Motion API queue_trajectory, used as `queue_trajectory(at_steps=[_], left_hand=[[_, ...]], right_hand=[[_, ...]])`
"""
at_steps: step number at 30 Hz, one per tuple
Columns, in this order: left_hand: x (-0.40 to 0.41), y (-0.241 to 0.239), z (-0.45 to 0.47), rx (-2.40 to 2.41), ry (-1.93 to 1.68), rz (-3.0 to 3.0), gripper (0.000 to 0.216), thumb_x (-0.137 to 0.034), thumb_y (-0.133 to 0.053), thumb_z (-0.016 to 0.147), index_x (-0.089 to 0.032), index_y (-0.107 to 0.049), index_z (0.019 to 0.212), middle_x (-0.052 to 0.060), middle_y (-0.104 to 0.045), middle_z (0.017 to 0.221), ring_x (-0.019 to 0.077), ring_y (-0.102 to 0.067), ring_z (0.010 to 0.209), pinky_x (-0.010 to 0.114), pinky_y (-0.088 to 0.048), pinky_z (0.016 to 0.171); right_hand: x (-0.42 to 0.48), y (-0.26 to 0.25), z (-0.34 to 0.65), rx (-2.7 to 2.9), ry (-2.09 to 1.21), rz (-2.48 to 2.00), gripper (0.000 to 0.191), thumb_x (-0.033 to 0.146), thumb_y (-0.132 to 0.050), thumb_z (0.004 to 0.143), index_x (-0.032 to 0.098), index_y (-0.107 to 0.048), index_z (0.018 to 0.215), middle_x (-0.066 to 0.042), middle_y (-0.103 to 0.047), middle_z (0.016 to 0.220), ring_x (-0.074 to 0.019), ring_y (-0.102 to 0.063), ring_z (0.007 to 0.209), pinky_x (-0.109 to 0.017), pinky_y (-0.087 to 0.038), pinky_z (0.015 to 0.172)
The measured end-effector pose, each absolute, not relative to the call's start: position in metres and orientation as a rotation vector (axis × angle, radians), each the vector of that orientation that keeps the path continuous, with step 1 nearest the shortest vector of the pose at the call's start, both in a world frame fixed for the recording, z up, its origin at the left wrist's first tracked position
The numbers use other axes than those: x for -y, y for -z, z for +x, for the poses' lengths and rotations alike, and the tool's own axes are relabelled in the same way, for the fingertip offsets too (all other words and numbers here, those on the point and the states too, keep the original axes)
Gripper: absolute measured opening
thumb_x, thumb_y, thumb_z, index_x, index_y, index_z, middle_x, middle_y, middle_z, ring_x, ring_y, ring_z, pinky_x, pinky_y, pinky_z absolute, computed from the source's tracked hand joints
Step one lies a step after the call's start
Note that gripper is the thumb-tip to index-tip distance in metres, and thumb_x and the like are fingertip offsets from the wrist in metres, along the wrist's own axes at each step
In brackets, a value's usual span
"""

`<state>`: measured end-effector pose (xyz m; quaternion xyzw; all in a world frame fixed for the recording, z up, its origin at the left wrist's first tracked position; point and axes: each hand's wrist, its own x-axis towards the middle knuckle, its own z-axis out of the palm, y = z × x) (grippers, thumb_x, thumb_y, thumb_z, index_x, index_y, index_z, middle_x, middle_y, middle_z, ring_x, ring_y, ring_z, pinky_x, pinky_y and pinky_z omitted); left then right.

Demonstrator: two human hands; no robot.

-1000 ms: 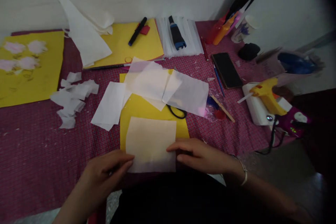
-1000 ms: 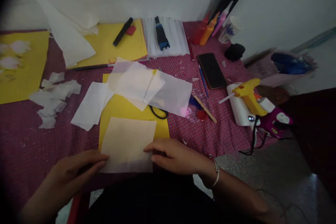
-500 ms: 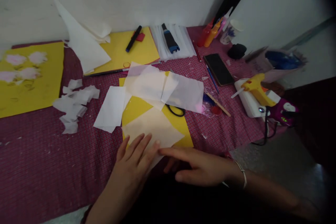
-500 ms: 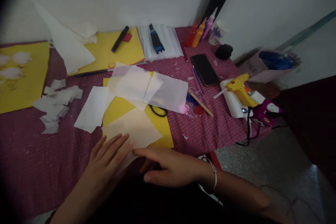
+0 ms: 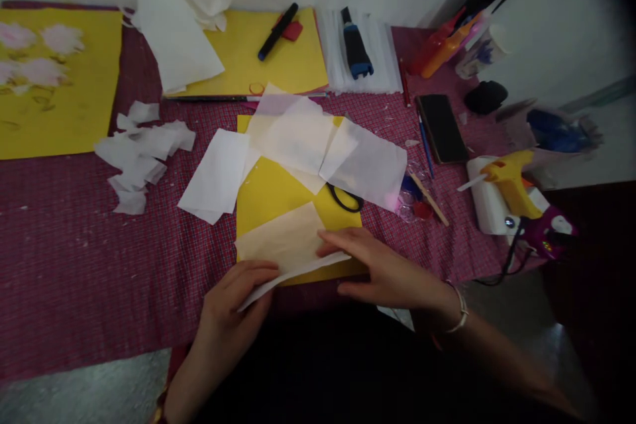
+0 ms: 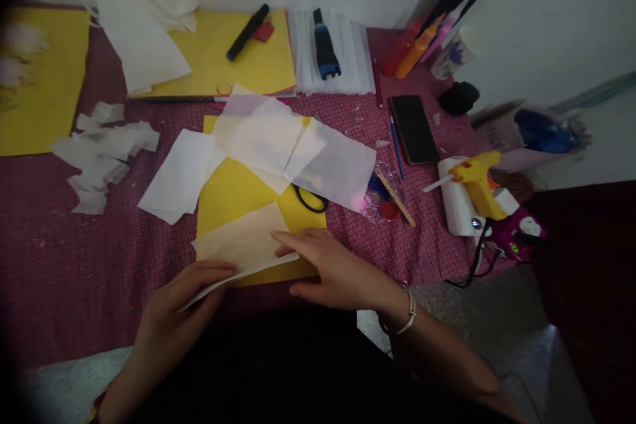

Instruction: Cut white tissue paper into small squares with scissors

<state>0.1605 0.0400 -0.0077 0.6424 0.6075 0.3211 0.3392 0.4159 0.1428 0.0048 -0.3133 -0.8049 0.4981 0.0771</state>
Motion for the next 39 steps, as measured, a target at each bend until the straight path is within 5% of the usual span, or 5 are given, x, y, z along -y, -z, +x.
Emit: queue_trajectory(at_steps=[5, 11, 15, 29, 39], left_hand=[[-0.046, 0.005, 0.163, -1.907, -0.827, 1.271, 0.044, -0.028, -0.065, 0.082, -0.019, -0.057, 0.124, 0.004, -0.07, 0.094, 0.017, -0.069, 0.078, 0.028, -0.058, 0.068], [-0.051, 0.006, 0.159, -1.997, -0.835, 1.137, 0.047, -0.028, -0.064, 0.083, -0.021, -0.055, 0.129, 0.0, -0.061, 0.087, 0.0134, -0.063, 0.074, 0.026, -0.057, 0.067], [-0.054, 0.009, 0.157, -2.028, -0.803, 1.129, 0.048, -0.029, -0.064, 0.083, -0.022, -0.055, 0.13, 0.001, -0.063, 0.088, 0.0144, -0.063, 0.073, 0.028, -0.056, 0.067], [-0.059, 0.014, 0.156, -2.14, -0.689, 1.214, 0.043, -0.03, -0.06, 0.085, -0.018, -0.057, 0.127, 0.0, -0.063, 0.081, 0.0141, -0.058, 0.064, 0.028, -0.051, 0.063], [-0.062, 0.012, 0.153, -2.091, -0.604, 1.281, 0.043, -0.031, -0.06, 0.084, -0.022, -0.057, 0.126, -0.001, -0.061, 0.081, 0.0147, -0.057, 0.063, 0.03, -0.049, 0.064]], right_hand=[[-0.152, 0.008, 0.393, 2.304, -1.252, -1.25, 0.037, 0.015, -0.055, 0.087, 0.021, -0.06, 0.123, -0.008, -0.069, 0.105, -0.0222, -0.06, 0.097, -0.042, -0.046, 0.09], [-0.158, 0.011, 0.384, 2.134, -1.297, -1.372, 0.048, 0.02, -0.055, 0.086, 0.02, -0.051, 0.134, -0.005, -0.066, 0.095, -0.0171, -0.061, 0.08, -0.032, -0.049, 0.076], [-0.158, 0.011, 0.381, 2.109, -1.343, -1.364, 0.057, 0.024, -0.057, 0.086, 0.022, -0.042, 0.141, -0.006, -0.066, 0.104, -0.0185, -0.063, 0.089, -0.033, -0.05, 0.082], [-0.159, 0.019, 0.366, 2.336, -0.996, -1.466, 0.048, 0.021, -0.05, 0.087, 0.019, -0.051, 0.135, -0.004, -0.066, 0.079, -0.0197, -0.06, 0.073, -0.036, -0.049, 0.075], [-0.161, 0.02, 0.363, 2.398, -0.928, -1.513, 0.049, 0.024, -0.048, 0.088, 0.016, -0.051, 0.137, -0.006, -0.067, 0.079, -0.0201, -0.061, 0.071, -0.035, -0.048, 0.071]])
